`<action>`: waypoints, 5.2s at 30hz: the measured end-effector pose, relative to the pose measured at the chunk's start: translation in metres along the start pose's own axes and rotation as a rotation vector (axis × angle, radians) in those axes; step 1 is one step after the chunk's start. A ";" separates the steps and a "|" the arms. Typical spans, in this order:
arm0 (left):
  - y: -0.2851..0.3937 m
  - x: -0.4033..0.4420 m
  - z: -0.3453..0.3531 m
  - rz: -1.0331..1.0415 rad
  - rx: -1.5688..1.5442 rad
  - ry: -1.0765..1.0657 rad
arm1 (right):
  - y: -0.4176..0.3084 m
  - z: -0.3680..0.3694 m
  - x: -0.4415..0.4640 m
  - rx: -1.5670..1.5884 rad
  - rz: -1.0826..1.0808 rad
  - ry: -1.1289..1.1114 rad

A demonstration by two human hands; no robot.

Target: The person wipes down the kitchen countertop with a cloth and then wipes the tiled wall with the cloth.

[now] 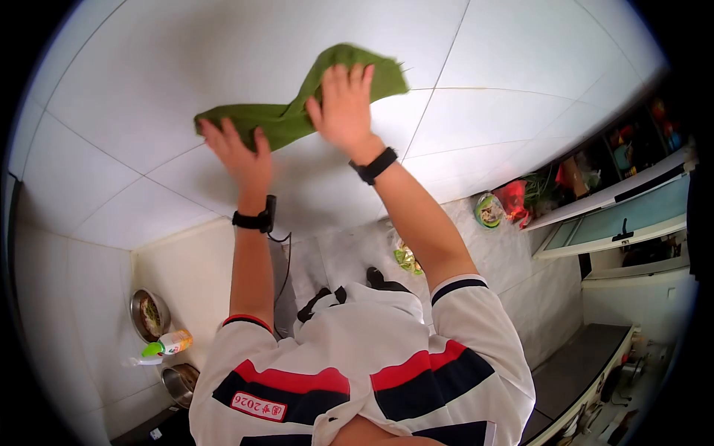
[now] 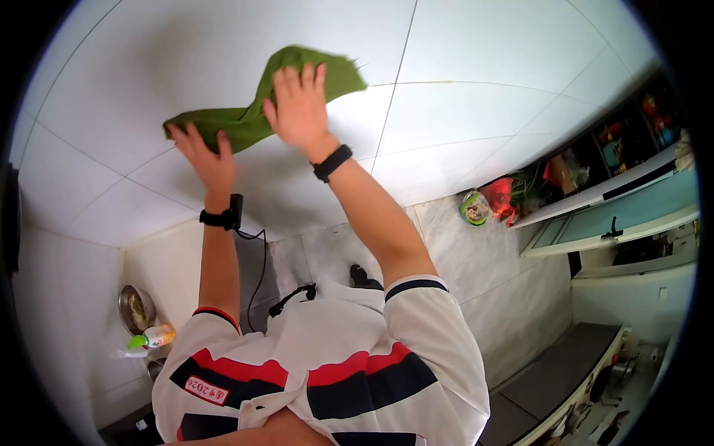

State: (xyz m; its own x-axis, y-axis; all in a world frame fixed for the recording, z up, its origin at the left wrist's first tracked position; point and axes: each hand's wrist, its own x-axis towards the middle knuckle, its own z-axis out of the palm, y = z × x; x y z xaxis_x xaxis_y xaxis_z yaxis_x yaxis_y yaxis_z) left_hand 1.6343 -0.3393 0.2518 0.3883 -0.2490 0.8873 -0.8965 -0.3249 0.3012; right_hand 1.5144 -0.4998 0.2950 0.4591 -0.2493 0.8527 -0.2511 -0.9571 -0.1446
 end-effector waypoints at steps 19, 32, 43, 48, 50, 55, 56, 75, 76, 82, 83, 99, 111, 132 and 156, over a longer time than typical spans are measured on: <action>0.004 -0.039 0.079 0.022 0.013 -0.022 | 0.065 0.020 -0.034 0.057 0.201 0.182; 0.160 -0.041 0.156 0.308 -0.034 -0.388 | 0.229 0.004 -0.147 -0.068 0.451 0.153; 0.023 -0.030 0.066 0.149 0.172 -0.127 | 0.069 0.050 -0.072 0.123 0.206 0.213; -0.070 -0.043 0.011 0.010 0.307 -0.123 | -0.019 0.089 -0.057 0.103 0.070 0.233; -0.102 -0.049 -0.007 -0.037 0.299 -0.094 | -0.053 0.105 -0.057 0.099 0.042 0.172; -0.165 -0.056 -0.046 -0.188 0.250 -0.067 | -0.123 0.136 -0.050 0.114 -0.091 0.046; -0.175 -0.058 -0.052 -0.205 0.231 -0.051 | -0.135 0.141 -0.051 0.126 -0.109 0.030; -0.026 -0.078 0.033 -0.112 0.045 -0.368 | -0.028 0.080 -0.045 0.182 -0.171 -0.036; -0.010 -0.067 0.037 -0.049 0.030 -0.408 | -0.011 0.071 -0.046 0.137 -0.143 -0.027; 0.038 -0.046 0.054 0.124 -0.055 -0.295 | 0.060 0.042 -0.058 -0.012 0.000 0.098; 0.032 -0.046 0.053 0.139 -0.052 -0.270 | 0.060 0.041 -0.058 -0.013 -0.002 0.095; -0.037 -0.054 -0.034 -0.042 0.149 -0.205 | -0.062 0.085 -0.071 0.133 0.009 -0.100; -0.045 -0.069 -0.025 -0.044 0.119 -0.190 | -0.048 0.059 -0.074 0.133 -0.067 -0.136; -0.043 -0.085 -0.019 -0.033 0.157 -0.254 | -0.050 0.050 -0.078 0.151 -0.058 -0.174; -0.040 -0.086 -0.018 -0.057 0.152 -0.254 | -0.041 0.051 -0.083 0.162 -0.081 -0.174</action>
State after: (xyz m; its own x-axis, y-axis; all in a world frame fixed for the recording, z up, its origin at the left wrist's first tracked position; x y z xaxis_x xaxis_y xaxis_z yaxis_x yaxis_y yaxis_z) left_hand 1.6328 -0.2887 0.1700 0.4955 -0.4406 0.7485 -0.8368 -0.4733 0.2753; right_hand 1.5299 -0.4479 0.2049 0.6159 -0.1787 0.7673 -0.0735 -0.9827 -0.1699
